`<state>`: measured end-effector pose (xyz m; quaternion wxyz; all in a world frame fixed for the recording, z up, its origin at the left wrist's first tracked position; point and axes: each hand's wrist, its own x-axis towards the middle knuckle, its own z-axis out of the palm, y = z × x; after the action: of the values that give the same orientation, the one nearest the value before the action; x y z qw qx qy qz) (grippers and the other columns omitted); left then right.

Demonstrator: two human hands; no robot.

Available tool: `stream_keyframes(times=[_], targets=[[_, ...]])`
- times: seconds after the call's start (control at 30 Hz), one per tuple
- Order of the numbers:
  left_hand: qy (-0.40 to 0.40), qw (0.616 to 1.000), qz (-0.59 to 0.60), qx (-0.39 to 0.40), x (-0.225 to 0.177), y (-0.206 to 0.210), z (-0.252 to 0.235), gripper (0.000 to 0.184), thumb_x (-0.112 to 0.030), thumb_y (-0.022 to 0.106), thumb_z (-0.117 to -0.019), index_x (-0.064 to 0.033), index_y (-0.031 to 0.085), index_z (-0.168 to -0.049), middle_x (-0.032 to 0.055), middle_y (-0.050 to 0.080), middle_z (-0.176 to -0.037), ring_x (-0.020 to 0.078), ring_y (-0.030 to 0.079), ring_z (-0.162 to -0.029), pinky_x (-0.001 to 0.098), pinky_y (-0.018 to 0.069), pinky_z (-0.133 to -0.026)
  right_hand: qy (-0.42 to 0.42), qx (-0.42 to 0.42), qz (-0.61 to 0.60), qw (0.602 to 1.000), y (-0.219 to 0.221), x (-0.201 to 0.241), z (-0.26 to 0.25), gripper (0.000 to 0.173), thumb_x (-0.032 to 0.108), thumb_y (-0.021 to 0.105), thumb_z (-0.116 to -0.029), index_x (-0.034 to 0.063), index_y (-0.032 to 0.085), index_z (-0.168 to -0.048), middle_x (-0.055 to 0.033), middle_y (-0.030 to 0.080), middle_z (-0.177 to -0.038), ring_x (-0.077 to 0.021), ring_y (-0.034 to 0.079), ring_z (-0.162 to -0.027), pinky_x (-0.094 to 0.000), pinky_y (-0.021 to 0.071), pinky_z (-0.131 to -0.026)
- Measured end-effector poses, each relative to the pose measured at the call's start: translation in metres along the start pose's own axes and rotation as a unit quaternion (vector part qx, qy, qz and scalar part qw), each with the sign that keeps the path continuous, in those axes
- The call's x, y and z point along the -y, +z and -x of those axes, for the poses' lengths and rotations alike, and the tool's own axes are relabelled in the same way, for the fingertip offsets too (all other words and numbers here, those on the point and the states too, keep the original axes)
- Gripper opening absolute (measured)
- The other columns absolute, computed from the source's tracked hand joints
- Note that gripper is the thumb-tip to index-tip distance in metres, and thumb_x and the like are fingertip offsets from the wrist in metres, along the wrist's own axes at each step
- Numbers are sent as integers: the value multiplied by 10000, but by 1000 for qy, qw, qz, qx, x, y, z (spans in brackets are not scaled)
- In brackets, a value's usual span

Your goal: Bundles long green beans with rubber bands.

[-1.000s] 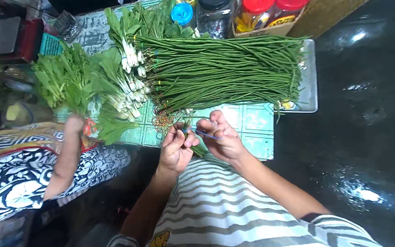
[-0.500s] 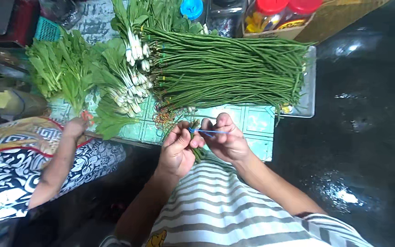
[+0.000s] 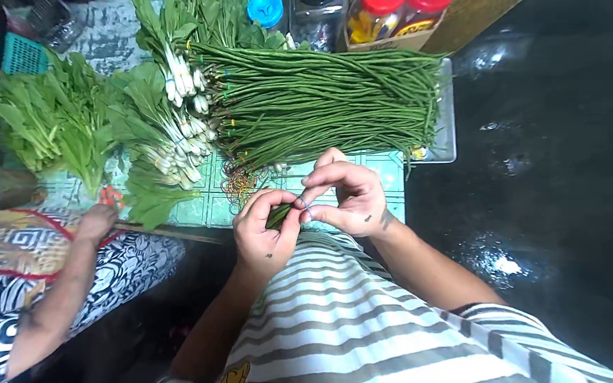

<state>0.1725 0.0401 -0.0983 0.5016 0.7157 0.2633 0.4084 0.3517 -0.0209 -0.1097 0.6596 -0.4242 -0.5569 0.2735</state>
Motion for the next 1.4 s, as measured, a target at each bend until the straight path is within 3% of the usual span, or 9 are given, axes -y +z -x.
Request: stream_keyframes(times=[0.23, 0.43, 0.53, 0.67, 0.73, 0.83, 0.93, 1.17, 1.4], targets=[[-69, 995, 78, 9, 8, 3, 4, 212, 20, 689, -929, -9, 654, -1135, 101, 711, -960, 180, 700, -765, 337, 628, -681, -34, 1, 46, 998, 0, 1, 8, 99, 142, 805, -829, 92, 754, -898, 10, 697, -862, -112, 599, -907, -293, 480, -825], [-144, 982, 119, 5, 17, -8, -3, 249, -32, 628, -984, -37, 621, -1233, 104, 669, -950, 156, 629, -681, 287, 567, -606, -37, -20, 53, 998, 1, 12, 12, 66, 141, 728, -881, 125, 699, -939, 33, 704, -881, -114, 628, -937, -324, 489, -877], [-163, 965, 203, 15, 21, -8, -5, 288, -123, 533, -1057, -65, 634, -1320, 90, 616, -932, 143, 569, -692, 291, 527, -624, 76, -77, 41, 993, 10, -3, 17, 270, 156, 772, -873, 97, 637, -1099, -9, 658, -976, -135, 633, -909, -328, 560, -811], [-232, 919, 317, 18, 11, -6, -16, 242, -251, 433, -1097, -122, 615, -1190, 36, 555, -849, 116, 534, -668, 275, 502, -624, 160, 41, -37, 986, 48, -38, 38, 851, 472, 858, -797, 60, 441, -1414, -62, 612, -1225, -139, 612, -1113, -354, 552, -953], [-245, 901, 357, 23, 5, -7, -24, 285, -279, 351, -1101, -123, 578, -1175, 30, 554, -868, 120, 538, -673, 277, 501, -625, 173, 112, -170, 964, 67, -52, 51, 751, 359, 848, -845, 18, 446, -1380, -76, 600, -1317, -121, 578, -1251, -356, 498, -1089], [-246, 880, 405, 21, 2, -17, -35, 344, -326, 272, -1098, -139, 546, -1190, 48, 561, -927, 144, 554, -718, 291, 503, -650, 242, 174, -256, 919, 73, -59, 56, 365, 216, 725, -960, 7, 585, -1225, -2, 712, -999, -51, 677, -908, -272, 582, -851], [-241, 886, 397, 7, 0, -27, -40, 426, -415, 275, -1112, -148, 587, -1224, 29, 576, -878, 141, 568, -713, 300, 520, -671, 296, 224, -200, 907, 68, -61, 63, 250, 325, 585, -1047, 83, 643, -1018, 56, 580, -717, -11, 526, -583, -207, 455, -540], [-228, 873, 431, 6, -9, -22, -34, 343, -304, 306, -1094, -104, 585, -1114, 59, 572, -930, 165, 577, -751, 321, 520, -701, 238, 225, -189, 926, 58, -52, 65, 195, 272, 616, -1025, 95, 636, -946, 78, 547, -729, 18, 498, -638, -185, 417, -580], [-153, 911, 382, 19, -24, 0, -30, 427, -490, 350, -1087, -151, 606, -1125, 26, 579, -881, 136, 565, -722, 292, 504, -677, 216, 244, -240, 915, 40, -41, 70, 173, 253, 645, -1010, 98, 625, -937, 83, 525, -701, 15, 484, -607, -175, 400, -552]])
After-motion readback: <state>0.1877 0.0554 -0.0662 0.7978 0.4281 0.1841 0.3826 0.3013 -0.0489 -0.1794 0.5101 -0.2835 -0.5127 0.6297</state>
